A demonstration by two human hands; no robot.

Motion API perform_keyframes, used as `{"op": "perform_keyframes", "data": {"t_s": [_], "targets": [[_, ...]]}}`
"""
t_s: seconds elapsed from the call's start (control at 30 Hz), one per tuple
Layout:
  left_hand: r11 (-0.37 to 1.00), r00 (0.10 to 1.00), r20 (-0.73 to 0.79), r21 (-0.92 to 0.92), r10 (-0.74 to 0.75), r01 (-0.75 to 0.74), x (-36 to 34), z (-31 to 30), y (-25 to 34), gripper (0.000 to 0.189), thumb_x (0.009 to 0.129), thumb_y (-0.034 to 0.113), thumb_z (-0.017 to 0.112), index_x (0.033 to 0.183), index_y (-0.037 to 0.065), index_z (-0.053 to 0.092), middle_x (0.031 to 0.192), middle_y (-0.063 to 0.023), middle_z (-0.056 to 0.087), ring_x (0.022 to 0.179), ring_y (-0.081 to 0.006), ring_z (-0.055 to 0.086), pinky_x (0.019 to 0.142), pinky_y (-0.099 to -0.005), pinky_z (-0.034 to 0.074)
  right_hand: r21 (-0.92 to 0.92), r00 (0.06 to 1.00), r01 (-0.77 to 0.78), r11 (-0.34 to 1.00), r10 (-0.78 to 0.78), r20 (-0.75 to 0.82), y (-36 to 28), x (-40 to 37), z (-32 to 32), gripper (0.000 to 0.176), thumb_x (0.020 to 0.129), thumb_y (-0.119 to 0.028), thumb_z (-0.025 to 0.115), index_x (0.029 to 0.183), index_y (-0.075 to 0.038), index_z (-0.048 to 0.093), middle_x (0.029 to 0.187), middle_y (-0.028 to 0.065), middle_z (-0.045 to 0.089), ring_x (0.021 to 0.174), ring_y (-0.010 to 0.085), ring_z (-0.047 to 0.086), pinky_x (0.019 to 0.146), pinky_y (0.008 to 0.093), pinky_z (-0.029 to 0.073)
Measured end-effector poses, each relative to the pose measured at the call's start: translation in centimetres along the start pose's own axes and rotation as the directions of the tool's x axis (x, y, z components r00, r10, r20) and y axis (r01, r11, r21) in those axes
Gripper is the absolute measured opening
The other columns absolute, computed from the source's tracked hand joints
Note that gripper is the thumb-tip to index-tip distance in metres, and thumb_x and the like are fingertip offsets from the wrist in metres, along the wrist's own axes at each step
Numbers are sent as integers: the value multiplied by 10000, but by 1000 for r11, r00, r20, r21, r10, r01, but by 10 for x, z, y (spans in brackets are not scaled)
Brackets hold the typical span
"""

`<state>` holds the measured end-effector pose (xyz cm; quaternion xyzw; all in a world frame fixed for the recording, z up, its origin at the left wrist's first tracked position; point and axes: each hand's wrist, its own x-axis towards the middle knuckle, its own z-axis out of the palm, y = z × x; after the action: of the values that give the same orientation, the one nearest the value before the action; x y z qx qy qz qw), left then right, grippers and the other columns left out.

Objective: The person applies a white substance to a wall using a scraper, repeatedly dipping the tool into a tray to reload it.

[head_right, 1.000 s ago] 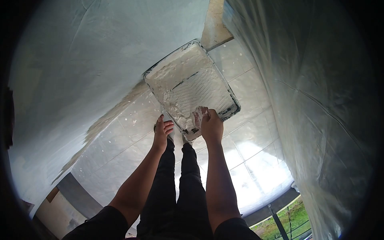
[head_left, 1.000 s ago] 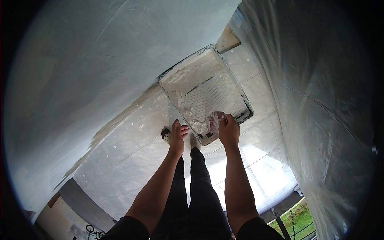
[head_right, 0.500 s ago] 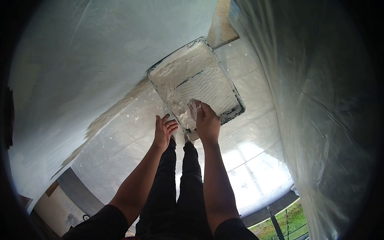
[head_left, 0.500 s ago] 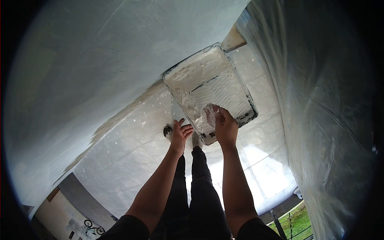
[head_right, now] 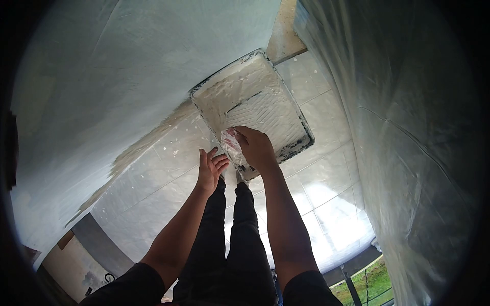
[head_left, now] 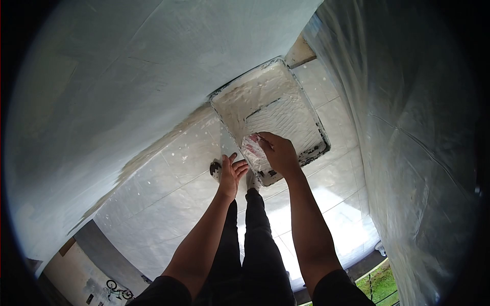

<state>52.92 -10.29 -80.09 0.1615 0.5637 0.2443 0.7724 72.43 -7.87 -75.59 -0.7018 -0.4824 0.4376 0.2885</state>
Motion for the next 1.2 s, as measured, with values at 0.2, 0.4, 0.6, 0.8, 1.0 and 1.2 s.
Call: {"op": "perform_keyframes", "data": {"t_s": [0.2, 0.4, 0.6, 0.8, 1.0, 1.2], "targets": [[1000, 1000, -3, 1, 1, -1, 0, 2, 0, 1073, 901, 823, 299, 1530, -42, 209, 1324, -268, 508, 1233, -320, 519, 1118, -432, 358, -2, 964, -107, 994, 104, -243, 2, -48, 5, 262, 935, -119, 637, 1168, -5, 677, 1010, 203, 719, 893, 321, 719, 764, 353, 552], [1000, 1000, -14, 5, 7, -6, -1, 3, -1, 1067, 907, 817, 294, 1524, -49, 212, 1310, -259, 514, 1226, -317, 522, 1118, -430, 359, -25, 951, -123, 992, 111, -290, 6, -52, 25, 251, 921, -103, 617, 1147, -16, 682, 1012, 200, 703, 913, 354, 704, 778, 403, 557], [1000, 1000, -17, 10, 5, -5, 1, 2, 1, 1063, 906, 818, 298, 1525, -43, 212, 1298, -252, 520, 1221, -313, 525, 1115, -426, 362, -31, 931, 4, 1000, -15, -365, -6, -25, 34, 261, 918, -109, 632, 1140, 18, 681, 1008, 217, 711, 897, 332, 719, 778, 373, 560], [1000, 1000, 14, 29, -2, 2, 1, 0, 0, 1068, 908, 820, 269, 1552, -23, 148, 1361, -285, 481, 1292, -340, 492, 1149, -427, 315, -48, 952, -65, 997, 48, -302, -6, -9, 33, 286, 926, -152, 629, 1159, 7, 675, 1004, 203, 714, 910, 345, 707, 806, 390, 552], [999, 1000, -15, 23, 22, -21, 1, 2, -1, 1073, 901, 820, 309, 1525, -46, 203, 1295, -250, 529, 1221, -311, 534, 1113, -428, 365, -114, 973, -114, 987, 88, -214, 5, 3, 33, 290, 922, -171, 629, 1154, -6, 678, 993, 204, 715, 894, 342, 710, 778, 389, 553], [999, 1000, -4, 30, 18, -18, 1, 0, -1, 1080, 896, 826, 313, 1529, -41, 199, 1288, -246, 535, 1221, -310, 537, 1113, -428, 364, -179, 966, 151, 972, -183, -180, -10, 32, 3, 214, 930, -129, 616, 1103, -30, 695, 944, 168, 716, 896, 329, 684, 803, 414, 539]]}}
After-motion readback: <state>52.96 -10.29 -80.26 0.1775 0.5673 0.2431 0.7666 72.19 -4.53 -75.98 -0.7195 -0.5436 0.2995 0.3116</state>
